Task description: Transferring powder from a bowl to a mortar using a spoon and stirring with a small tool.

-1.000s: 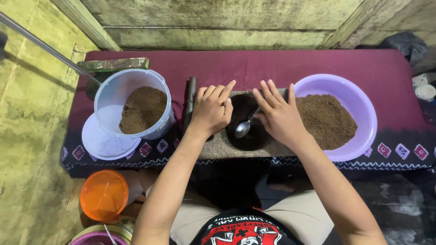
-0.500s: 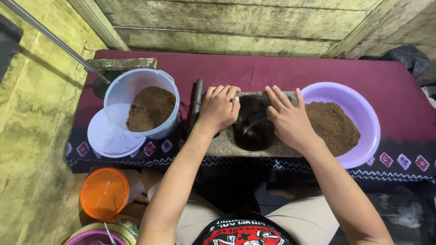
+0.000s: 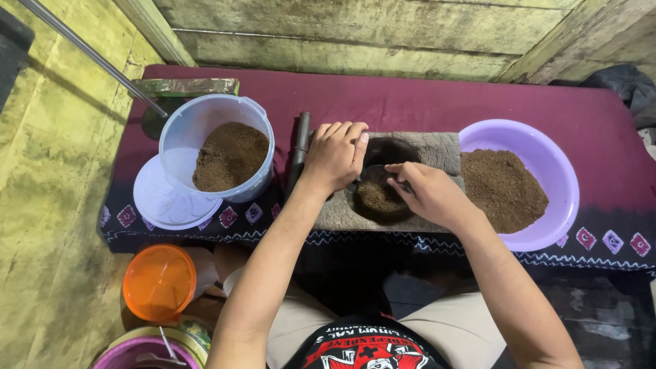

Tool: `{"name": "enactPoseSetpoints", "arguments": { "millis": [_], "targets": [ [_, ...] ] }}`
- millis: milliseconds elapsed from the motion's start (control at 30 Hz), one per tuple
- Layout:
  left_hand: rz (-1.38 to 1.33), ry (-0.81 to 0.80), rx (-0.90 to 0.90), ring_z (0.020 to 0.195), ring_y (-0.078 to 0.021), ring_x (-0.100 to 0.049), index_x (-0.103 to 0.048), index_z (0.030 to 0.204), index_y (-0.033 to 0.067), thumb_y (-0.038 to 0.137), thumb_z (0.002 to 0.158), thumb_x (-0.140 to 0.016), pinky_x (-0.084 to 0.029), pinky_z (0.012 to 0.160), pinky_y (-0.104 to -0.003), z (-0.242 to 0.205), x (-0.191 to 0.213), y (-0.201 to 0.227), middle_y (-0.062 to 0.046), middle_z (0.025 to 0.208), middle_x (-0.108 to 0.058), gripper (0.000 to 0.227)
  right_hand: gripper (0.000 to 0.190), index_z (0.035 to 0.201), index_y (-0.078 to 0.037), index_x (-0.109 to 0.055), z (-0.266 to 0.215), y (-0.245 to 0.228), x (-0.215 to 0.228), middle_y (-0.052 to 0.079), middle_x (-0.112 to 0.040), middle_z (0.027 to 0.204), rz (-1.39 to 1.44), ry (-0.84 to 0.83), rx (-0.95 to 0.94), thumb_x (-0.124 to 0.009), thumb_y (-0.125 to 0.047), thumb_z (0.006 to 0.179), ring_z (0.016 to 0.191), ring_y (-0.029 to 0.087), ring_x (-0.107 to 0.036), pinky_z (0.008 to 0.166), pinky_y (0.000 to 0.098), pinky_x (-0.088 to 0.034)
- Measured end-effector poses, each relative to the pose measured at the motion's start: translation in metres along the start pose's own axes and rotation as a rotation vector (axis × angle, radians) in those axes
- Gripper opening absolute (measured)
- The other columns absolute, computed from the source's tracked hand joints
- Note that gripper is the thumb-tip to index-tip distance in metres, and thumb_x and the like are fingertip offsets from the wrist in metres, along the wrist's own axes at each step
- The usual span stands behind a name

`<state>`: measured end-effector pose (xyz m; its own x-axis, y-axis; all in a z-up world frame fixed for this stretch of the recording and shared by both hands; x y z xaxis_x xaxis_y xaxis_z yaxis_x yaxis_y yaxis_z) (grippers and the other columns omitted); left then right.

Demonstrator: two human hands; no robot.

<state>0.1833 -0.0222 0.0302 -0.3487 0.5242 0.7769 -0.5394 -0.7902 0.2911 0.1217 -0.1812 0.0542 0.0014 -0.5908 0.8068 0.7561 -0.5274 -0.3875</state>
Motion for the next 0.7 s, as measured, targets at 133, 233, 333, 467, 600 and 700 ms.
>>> {"name": "enactPoseSetpoints", "arguments": {
  "millis": [133,233,333,467,600,700],
  "targets": [
    [0.034,0.054,0.001,0.088,-0.0266,-0.069,-0.066,0.108,0.0153,0.035,0.104,-0.041,-0.049,0.089,-0.041,-0.001,0.003,0.002,-0.005,0.085,-0.067,0.032,0.016,0.095,-0.006,-0.055,0.000,-0.001,-0.006,0.013,-0.071,0.085,-0.122,-0.077,-0.013,-0.069,-0.013,0.099,0.076,0.035,-0.074,0.060,0.0405,-0.059],
    [0.175,0.118,0.027,0.086,-0.0233,-0.067,-0.067,0.099,0.0160,0.038,0.103,-0.044,-0.046,0.090,-0.042,-0.005,0.005,0.001,-0.003,0.082,-0.065,0.032,0.015,0.114,-0.005,-0.059,-0.006,0.010,-0.017,0.016,-0.072,0.088,-0.155,-0.132,-0.075,-0.060,-0.014,0.102,0.072,0.040,-0.072,0.055,0.0469,-0.057],
    [0.269,0.147,0.039,0.080,-0.0243,-0.066,-0.066,0.089,0.0158,0.040,0.101,-0.045,-0.046,0.084,-0.043,-0.004,0.005,0.001,-0.004,0.076,-0.064,0.033,0.022,0.119,-0.003,-0.066,-0.007,0.020,-0.026,0.018,-0.076,0.100,-0.139,-0.139,-0.092,-0.058,-0.016,0.103,0.081,0.042,-0.074,0.058,0.0468,-0.058],
    [0.209,0.152,0.032,0.076,-0.0258,-0.066,-0.065,0.083,0.0151,0.037,0.101,-0.044,-0.047,0.079,-0.042,-0.005,0.004,0.000,-0.005,0.071,-0.062,0.035,0.026,0.118,-0.002,-0.070,-0.013,0.027,-0.031,0.019,-0.077,0.094,-0.218,-0.145,-0.086,-0.058,-0.018,0.102,0.082,0.040,-0.075,0.060,0.0459,-0.059],
    [0.123,0.150,0.043,0.070,-0.0289,-0.068,-0.066,0.076,0.0139,0.033,0.101,-0.043,-0.047,0.073,-0.042,-0.003,-0.003,-0.008,-0.005,0.065,-0.064,0.039,0.027,0.121,-0.002,-0.070,-0.014,0.026,-0.031,0.019,-0.077,0.096,-0.176,-0.172,-0.032,-0.055,-0.014,0.102,0.084,0.039,-0.075,0.061,0.0439,-0.060],
    [0.153,0.159,0.095,0.065,-0.0317,-0.071,-0.066,0.067,0.0143,0.035,0.100,-0.042,-0.048,0.069,-0.045,0.004,-0.004,-0.012,-0.005,0.059,-0.065,0.046,0.027,0.119,0.000,-0.073,-0.009,0.018,-0.025,0.022,-0.078,0.095,-0.046,-0.205,-0.038,-0.054,-0.006,0.101,0.082,0.041,-0.075,0.063,0.0425,-0.060]
  ]
}}
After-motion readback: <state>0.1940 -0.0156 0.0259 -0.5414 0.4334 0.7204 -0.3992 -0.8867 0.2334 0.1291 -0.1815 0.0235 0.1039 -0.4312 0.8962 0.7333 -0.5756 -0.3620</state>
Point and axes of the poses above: each hand's wrist, its own z-axis towards the middle knuckle, its own x-axis out of the back of the hand, y = z × x, the point moved 8 cm from there along z, towards the middle knuckle
